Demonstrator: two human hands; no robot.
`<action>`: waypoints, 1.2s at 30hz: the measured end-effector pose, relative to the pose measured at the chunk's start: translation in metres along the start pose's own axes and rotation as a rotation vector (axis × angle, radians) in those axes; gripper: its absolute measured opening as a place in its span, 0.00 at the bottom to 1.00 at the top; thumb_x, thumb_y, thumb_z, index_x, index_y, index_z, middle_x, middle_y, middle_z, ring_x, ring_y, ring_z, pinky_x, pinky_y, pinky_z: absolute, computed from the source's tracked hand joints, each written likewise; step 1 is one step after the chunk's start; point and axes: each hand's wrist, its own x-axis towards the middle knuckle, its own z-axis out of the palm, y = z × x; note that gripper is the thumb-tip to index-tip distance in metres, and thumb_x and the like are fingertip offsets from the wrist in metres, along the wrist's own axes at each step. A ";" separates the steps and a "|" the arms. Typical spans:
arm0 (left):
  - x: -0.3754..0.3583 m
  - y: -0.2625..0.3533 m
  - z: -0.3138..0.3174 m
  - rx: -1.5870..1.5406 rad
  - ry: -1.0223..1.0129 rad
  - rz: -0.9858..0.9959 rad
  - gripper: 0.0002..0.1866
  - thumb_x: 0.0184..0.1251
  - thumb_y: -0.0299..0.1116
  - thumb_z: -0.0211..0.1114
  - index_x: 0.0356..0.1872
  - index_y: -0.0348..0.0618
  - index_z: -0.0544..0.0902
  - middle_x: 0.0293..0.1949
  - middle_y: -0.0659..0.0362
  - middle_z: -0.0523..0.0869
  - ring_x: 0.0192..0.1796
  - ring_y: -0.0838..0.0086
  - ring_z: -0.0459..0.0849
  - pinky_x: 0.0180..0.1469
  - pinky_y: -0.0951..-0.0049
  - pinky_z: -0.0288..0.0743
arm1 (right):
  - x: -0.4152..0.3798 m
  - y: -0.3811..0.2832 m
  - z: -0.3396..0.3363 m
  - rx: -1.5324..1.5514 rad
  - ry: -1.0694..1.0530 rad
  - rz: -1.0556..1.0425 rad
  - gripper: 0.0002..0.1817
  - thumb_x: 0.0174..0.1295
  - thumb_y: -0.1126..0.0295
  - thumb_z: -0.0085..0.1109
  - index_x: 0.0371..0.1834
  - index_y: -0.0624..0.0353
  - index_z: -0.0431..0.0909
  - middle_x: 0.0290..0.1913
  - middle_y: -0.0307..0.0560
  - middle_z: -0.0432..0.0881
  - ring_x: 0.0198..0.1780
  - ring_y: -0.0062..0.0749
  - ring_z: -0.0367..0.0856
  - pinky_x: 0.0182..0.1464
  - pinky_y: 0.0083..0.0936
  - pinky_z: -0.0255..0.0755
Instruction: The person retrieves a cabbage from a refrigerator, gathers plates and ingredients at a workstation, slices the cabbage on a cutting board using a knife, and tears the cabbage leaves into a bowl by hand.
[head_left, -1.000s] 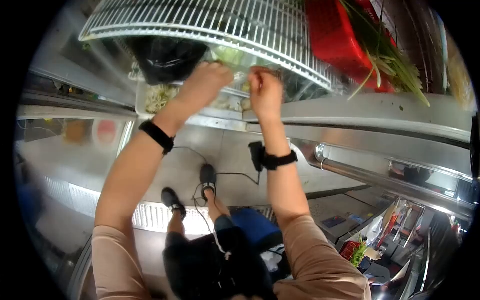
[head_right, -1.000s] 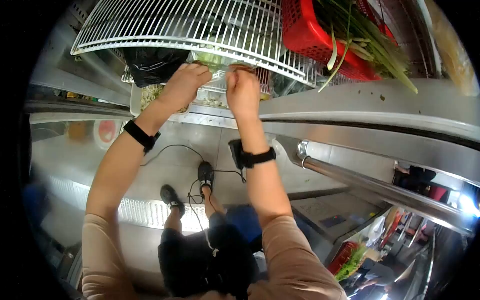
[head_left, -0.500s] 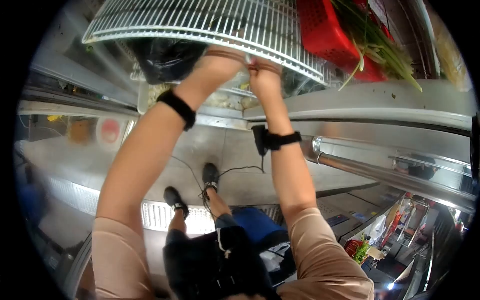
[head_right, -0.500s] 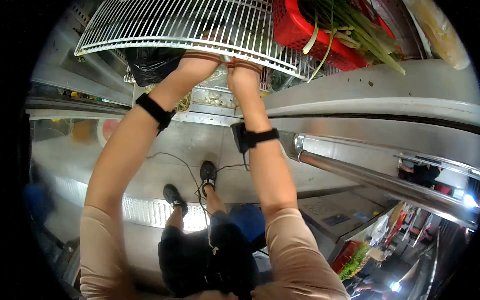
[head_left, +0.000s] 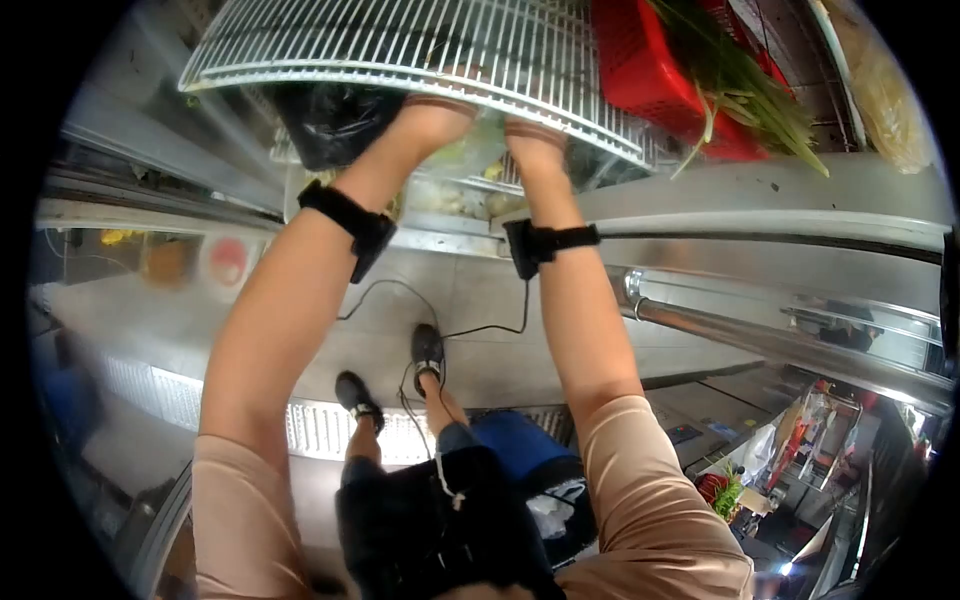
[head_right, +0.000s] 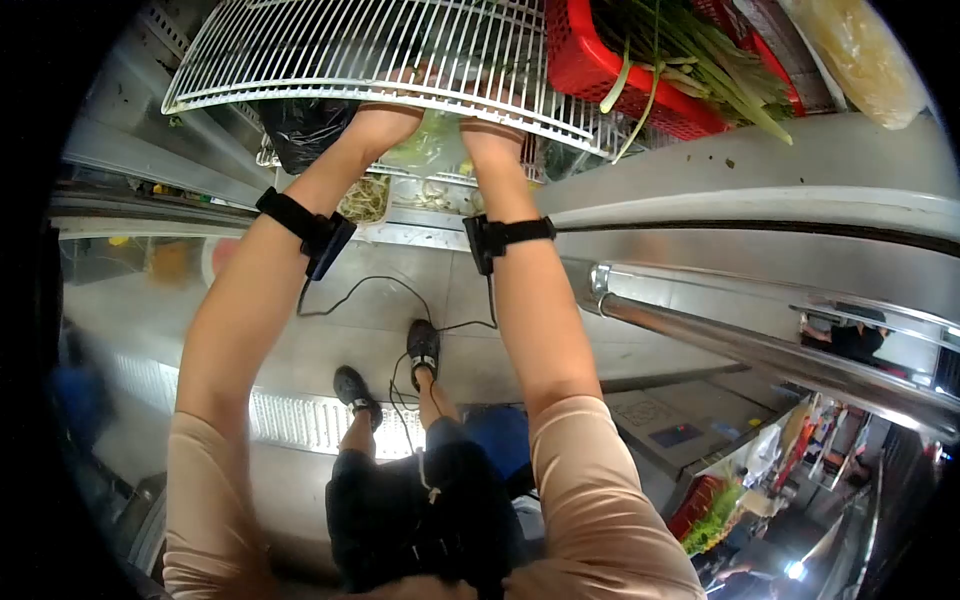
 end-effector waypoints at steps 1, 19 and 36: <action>0.000 -0.003 0.007 0.016 0.039 0.032 0.20 0.70 0.34 0.51 0.61 0.40 0.72 0.50 0.45 0.80 0.49 0.51 0.79 0.52 0.53 0.74 | 0.000 -0.012 -0.010 0.009 -0.093 0.088 0.17 0.69 0.61 0.49 0.50 0.60 0.81 0.49 0.61 0.82 0.48 0.52 0.82 0.48 0.48 0.77; -0.036 -0.006 -0.037 -0.288 -0.058 -0.181 0.12 0.64 0.37 0.63 0.44 0.42 0.83 0.36 0.47 0.85 0.38 0.50 0.83 0.42 0.56 0.76 | -0.001 -0.009 -0.001 0.099 0.019 0.036 0.15 0.64 0.62 0.51 0.43 0.62 0.81 0.43 0.63 0.82 0.46 0.55 0.81 0.50 0.48 0.74; -0.060 0.032 0.010 -0.505 0.151 0.045 0.12 0.52 0.26 0.72 0.37 0.38 0.81 0.32 0.48 0.82 0.41 0.52 0.81 0.42 0.62 0.75 | -0.051 0.011 -0.044 0.653 -0.056 0.167 0.18 0.53 0.67 0.59 0.46 0.67 0.76 0.41 0.66 0.80 0.42 0.64 0.78 0.48 0.50 0.71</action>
